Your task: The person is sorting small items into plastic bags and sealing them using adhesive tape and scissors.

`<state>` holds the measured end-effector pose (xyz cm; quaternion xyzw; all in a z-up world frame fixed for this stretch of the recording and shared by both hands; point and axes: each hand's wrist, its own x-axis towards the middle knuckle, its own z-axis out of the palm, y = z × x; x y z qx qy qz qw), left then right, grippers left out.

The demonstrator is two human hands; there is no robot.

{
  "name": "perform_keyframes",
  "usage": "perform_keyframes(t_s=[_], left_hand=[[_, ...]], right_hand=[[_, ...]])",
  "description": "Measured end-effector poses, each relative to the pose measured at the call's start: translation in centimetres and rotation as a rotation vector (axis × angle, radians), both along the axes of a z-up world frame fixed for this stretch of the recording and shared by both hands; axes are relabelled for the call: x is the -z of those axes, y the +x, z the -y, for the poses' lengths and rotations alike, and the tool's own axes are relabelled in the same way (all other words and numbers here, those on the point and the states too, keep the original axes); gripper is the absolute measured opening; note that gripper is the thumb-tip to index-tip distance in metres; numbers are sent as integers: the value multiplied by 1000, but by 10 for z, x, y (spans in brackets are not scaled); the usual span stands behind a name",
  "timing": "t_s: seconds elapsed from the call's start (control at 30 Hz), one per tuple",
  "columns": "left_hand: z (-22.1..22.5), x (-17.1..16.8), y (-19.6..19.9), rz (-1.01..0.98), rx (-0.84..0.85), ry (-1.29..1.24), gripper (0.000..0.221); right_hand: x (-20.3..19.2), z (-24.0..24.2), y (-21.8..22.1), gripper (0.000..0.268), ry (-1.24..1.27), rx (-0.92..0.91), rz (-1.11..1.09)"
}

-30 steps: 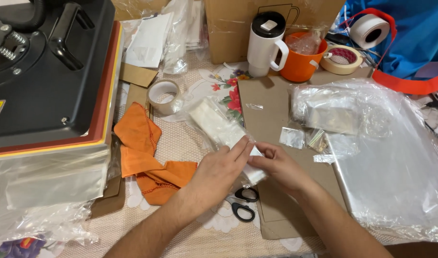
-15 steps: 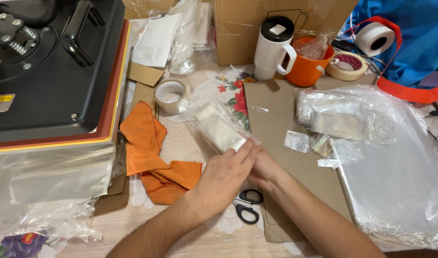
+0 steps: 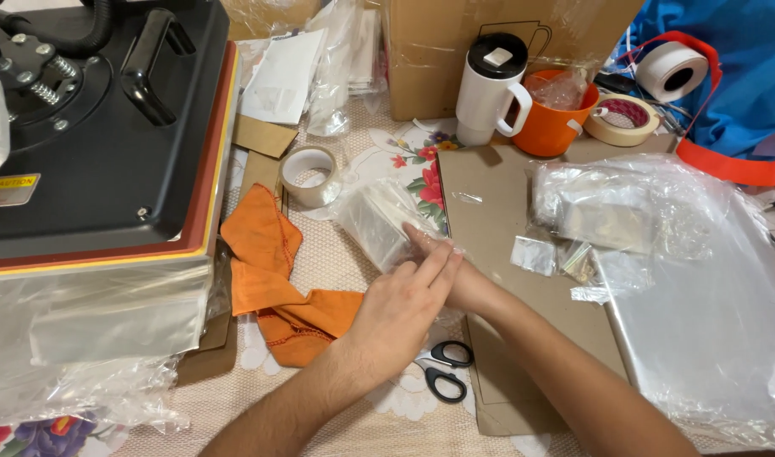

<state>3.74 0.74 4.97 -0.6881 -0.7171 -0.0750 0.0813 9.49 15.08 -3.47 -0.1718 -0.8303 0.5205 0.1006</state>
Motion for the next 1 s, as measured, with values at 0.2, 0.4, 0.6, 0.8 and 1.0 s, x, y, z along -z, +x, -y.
perform_keyframes(t_s=[0.2,0.4,0.6,0.8,1.0], left_hand=[[12,-50,-15,590,151,-411,67],[-2,-12,-91,290,161,-47,76],[-10,32,-81,165,126,-347,103],[-10,27,-83,177,143,-352,100],[-2,35,-101,314,150,-201,101]], right_hand=[[-85,20,94,24,520,-233,272],[-71,10,123,28,606,-69,203],[-43,4,106,56,630,115,288],[-49,-10,74,48,488,68,352],[-63,-22,35,23,191,99,106]])
